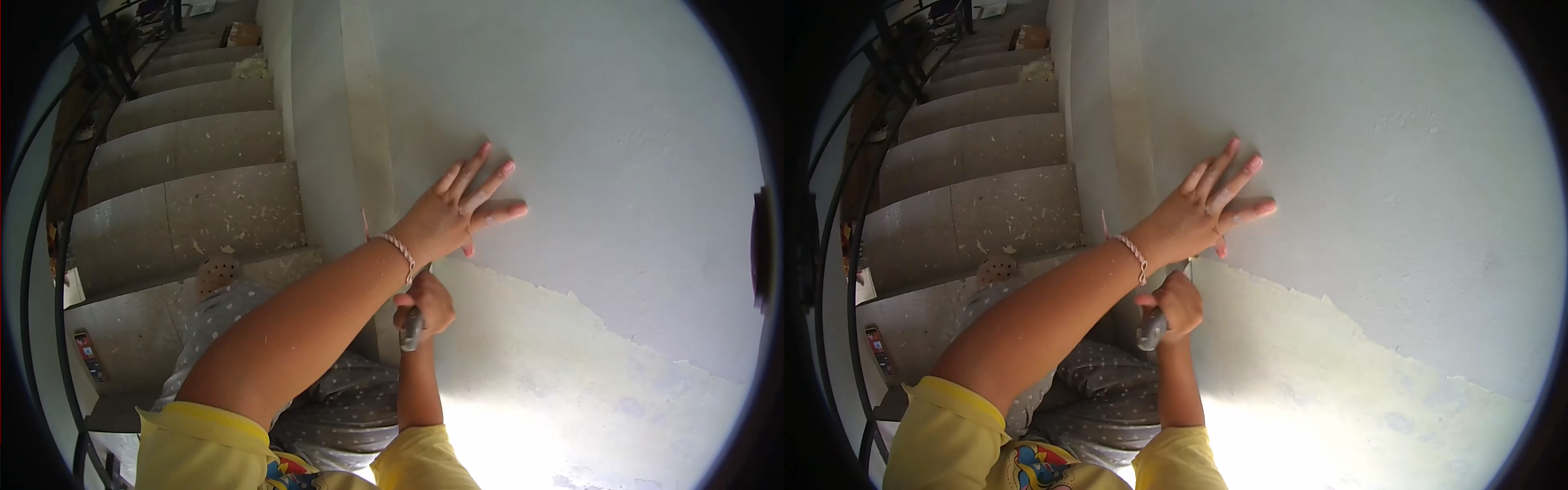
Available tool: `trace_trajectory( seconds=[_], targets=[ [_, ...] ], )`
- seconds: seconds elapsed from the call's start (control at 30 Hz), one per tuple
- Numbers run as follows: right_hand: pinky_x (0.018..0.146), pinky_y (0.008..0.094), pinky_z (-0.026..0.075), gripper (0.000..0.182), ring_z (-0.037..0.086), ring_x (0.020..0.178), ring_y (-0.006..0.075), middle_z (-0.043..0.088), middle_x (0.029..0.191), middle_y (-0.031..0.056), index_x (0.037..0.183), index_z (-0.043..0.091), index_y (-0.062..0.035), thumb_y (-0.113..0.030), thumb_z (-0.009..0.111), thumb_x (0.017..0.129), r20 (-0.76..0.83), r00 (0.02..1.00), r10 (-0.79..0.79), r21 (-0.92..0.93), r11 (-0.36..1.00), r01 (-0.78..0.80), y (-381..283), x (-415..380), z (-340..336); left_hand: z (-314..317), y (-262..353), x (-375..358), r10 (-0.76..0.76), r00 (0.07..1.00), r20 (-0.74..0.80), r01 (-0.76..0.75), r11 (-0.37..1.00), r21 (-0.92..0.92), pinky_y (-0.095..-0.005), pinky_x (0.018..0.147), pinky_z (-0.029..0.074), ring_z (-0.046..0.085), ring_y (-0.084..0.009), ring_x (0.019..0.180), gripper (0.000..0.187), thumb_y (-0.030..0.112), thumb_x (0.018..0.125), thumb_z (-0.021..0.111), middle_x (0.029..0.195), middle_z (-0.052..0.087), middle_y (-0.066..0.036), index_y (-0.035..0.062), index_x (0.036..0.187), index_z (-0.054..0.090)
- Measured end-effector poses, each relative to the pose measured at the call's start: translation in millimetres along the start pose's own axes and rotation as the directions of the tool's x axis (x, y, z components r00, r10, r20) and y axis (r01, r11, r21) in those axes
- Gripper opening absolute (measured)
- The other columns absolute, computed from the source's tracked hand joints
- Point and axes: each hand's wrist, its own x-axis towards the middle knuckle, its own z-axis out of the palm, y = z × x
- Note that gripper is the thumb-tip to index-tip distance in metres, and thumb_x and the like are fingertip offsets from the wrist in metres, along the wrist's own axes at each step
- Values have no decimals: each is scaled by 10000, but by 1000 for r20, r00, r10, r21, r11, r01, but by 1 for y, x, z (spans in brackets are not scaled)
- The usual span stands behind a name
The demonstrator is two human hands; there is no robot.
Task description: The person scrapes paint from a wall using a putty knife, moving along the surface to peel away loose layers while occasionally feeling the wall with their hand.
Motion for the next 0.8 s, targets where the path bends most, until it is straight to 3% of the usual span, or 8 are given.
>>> trace_trajectory(
  seconds=[0.13,0.2,0.23,0.43,0.53,0.63,0.7,0.8],
  targets=[
    [435,325,355,556,433,453,199,451,537,53,656,453,-21,-431,630,988,-38,995,94,191,978,-85,-14,2,-8,-2,0,-3,-25,998,49,24,1000,17,-552,1195,264,99,-494,1517,1106,527,709,778,1680,-35,-191,417,1604,137],
    [441,325,343,574,414,464,188,453,545,47,650,421,-24,-436,603,1006,-170,973,156,-18,987,-161,-11,2,-11,0,4,-6,-13,999,52,15,999,-30,-550,1194,266,105,-493,1516,1102,538,708,773,1681,-41,-190,419,1604,141],
    [446,316,336,596,396,472,182,440,549,49,639,389,-28,-447,575,1021,-146,954,261,151,959,-239,4,-6,-10,-1,4,-6,-16,998,57,16,1000,1,-549,1193,266,109,-492,1516,1098,547,709,767,1681,-39,-190,420,1604,143],
    [424,324,352,573,404,438,207,409,523,62,625,397,-18,-387,622,1001,-96,987,130,218,970,-106,-14,4,-6,-7,-1,-2,-20,998,64,17,999,48,-554,1195,261,113,-490,1516,1085,547,715,759,1680,-19,-197,420,1603,148],
    [396,325,342,539,405,403,221,399,498,51,605,441,-6,-317,698,963,-157,982,107,-115,985,-125,3,-13,-6,-6,5,-6,-12,997,77,10,1000,17,-559,1196,256,104,-493,1517,1071,528,729,761,1679,-17,-202,416,1603,151],
    [403,321,352,537,423,408,213,437,506,78,629,494,18,-349,665,981,-96,984,150,273,955,-119,-4,-8,-5,-8,4,-1,-11,998,67,9,1000,28,-561,1197,254,95,-496,1517,1069,505,735,771,1677,-16,-206,406,1604,157],
    [408,321,360,523,430,416,214,445,515,85,637,497,18,-337,663,983,-141,983,121,279,957,-78,-5,0,-9,-9,0,-2,-23,997,73,22,1000,17,-561,1197,255,92,-497,1516,1071,496,734,778,1676,-12,-208,400,1604,160],
    [496,329,462,551,522,474,228,575,587,106,739,605,39,-436,580,1016,-135,965,223,-132,962,-241,1,-20,-15,-7,4,-2,-2,998,66,4,1000,-29,-560,1197,258,96,-499,1515,1074,474,731,791,1676,-18,-206,392,1603,169]
  ],
)
